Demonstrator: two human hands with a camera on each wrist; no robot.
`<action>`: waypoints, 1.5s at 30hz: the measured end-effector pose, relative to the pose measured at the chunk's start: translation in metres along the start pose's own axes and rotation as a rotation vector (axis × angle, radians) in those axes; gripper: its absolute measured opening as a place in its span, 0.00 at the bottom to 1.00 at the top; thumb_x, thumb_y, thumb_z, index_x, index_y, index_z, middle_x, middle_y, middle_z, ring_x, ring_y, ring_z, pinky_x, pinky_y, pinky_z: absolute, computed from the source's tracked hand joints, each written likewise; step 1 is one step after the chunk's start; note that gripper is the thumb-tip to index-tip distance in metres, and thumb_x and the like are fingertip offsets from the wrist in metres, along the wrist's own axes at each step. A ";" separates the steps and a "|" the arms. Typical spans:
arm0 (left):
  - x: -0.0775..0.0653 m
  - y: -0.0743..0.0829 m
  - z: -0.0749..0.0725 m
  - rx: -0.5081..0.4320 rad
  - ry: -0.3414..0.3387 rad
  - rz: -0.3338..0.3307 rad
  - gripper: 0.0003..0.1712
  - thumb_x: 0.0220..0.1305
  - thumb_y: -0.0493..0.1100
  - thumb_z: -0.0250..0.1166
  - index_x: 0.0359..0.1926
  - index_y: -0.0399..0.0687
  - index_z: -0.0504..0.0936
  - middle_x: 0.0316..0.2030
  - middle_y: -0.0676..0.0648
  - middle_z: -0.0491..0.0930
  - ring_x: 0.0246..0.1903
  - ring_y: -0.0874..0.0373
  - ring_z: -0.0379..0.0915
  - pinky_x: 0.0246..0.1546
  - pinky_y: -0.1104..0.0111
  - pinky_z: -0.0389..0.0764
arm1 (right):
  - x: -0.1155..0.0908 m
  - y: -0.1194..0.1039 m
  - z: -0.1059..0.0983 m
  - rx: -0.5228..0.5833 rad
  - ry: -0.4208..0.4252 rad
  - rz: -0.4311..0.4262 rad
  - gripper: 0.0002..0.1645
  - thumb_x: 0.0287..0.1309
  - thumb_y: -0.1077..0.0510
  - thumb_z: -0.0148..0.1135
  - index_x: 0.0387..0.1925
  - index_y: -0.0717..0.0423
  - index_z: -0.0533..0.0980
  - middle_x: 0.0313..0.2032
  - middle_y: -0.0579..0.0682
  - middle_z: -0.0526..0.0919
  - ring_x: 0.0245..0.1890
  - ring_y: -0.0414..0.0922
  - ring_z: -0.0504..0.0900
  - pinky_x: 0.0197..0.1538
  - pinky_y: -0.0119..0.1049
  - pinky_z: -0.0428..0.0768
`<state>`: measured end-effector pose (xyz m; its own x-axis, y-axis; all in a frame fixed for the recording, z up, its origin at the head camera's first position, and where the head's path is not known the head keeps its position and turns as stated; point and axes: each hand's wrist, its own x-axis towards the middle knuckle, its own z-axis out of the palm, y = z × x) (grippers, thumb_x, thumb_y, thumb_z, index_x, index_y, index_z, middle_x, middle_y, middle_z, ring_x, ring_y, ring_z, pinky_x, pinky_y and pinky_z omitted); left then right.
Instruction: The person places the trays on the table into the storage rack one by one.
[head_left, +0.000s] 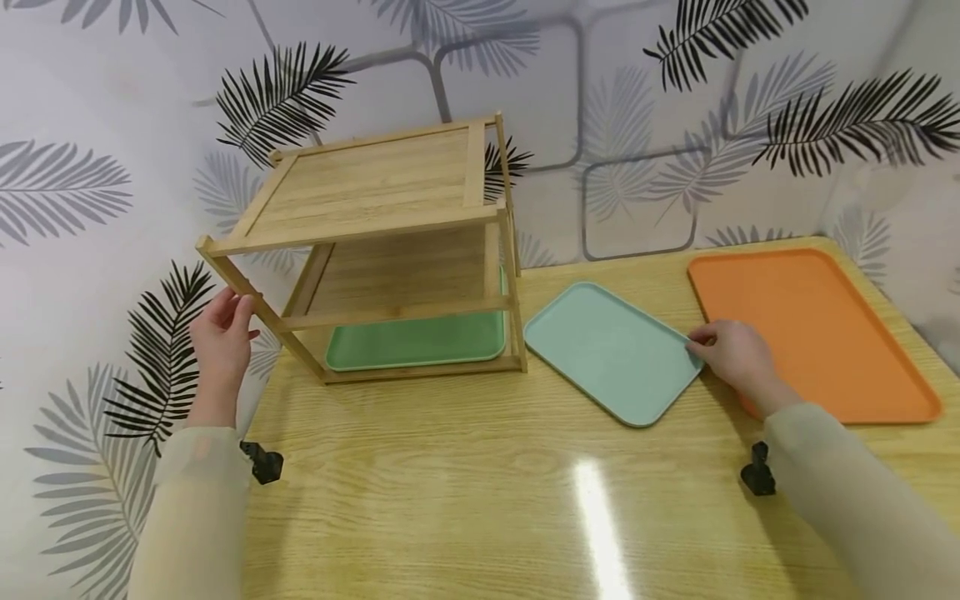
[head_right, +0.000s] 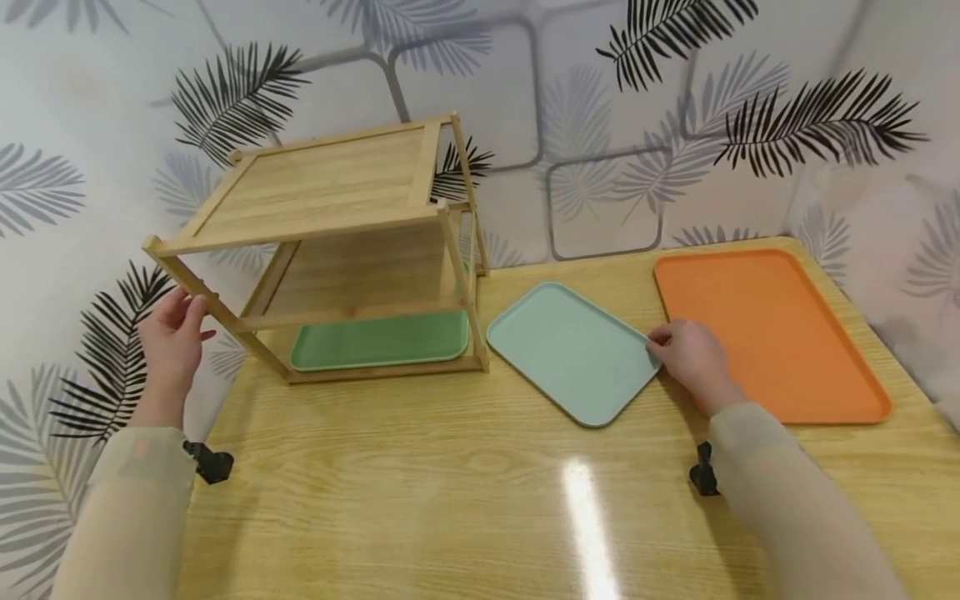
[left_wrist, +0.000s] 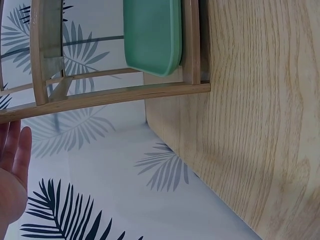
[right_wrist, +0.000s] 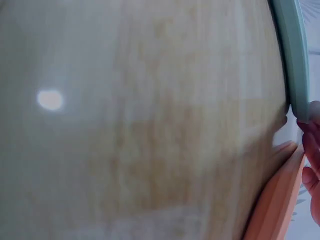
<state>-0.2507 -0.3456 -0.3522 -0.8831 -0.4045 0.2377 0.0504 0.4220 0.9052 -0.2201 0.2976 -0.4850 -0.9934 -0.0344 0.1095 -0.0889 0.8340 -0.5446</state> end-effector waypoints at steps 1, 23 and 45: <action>-0.001 0.000 0.000 0.002 -0.002 -0.002 0.23 0.71 0.46 0.58 0.64 0.50 0.75 0.43 0.60 0.80 0.41 0.68 0.75 0.29 0.82 0.76 | 0.000 0.000 0.000 -0.001 0.008 -0.002 0.14 0.62 0.59 0.64 0.42 0.68 0.82 0.42 0.65 0.82 0.39 0.61 0.79 0.41 0.54 0.75; 0.001 -0.004 0.001 -0.018 -0.002 -0.006 0.23 0.70 0.45 0.59 0.64 0.49 0.75 0.43 0.59 0.81 0.41 0.68 0.75 0.29 0.81 0.76 | -0.034 -0.008 -0.026 0.285 0.140 -0.034 0.16 0.65 0.62 0.60 0.45 0.74 0.78 0.38 0.70 0.81 0.24 0.33 0.79 0.21 0.26 0.77; 0.002 0.000 0.000 0.010 0.005 -0.002 0.23 0.71 0.45 0.58 0.65 0.48 0.74 0.41 0.60 0.80 0.41 0.68 0.74 0.29 0.81 0.76 | -0.060 -0.125 -0.034 0.410 -0.026 -0.155 0.10 0.61 0.62 0.66 0.40 0.66 0.82 0.27 0.56 0.85 0.22 0.40 0.82 0.21 0.38 0.82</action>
<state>-0.2526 -0.3465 -0.3513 -0.8809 -0.4093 0.2376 0.0441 0.4289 0.9023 -0.1467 0.2148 -0.3952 -0.9672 -0.1597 0.1977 -0.2530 0.5307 -0.8089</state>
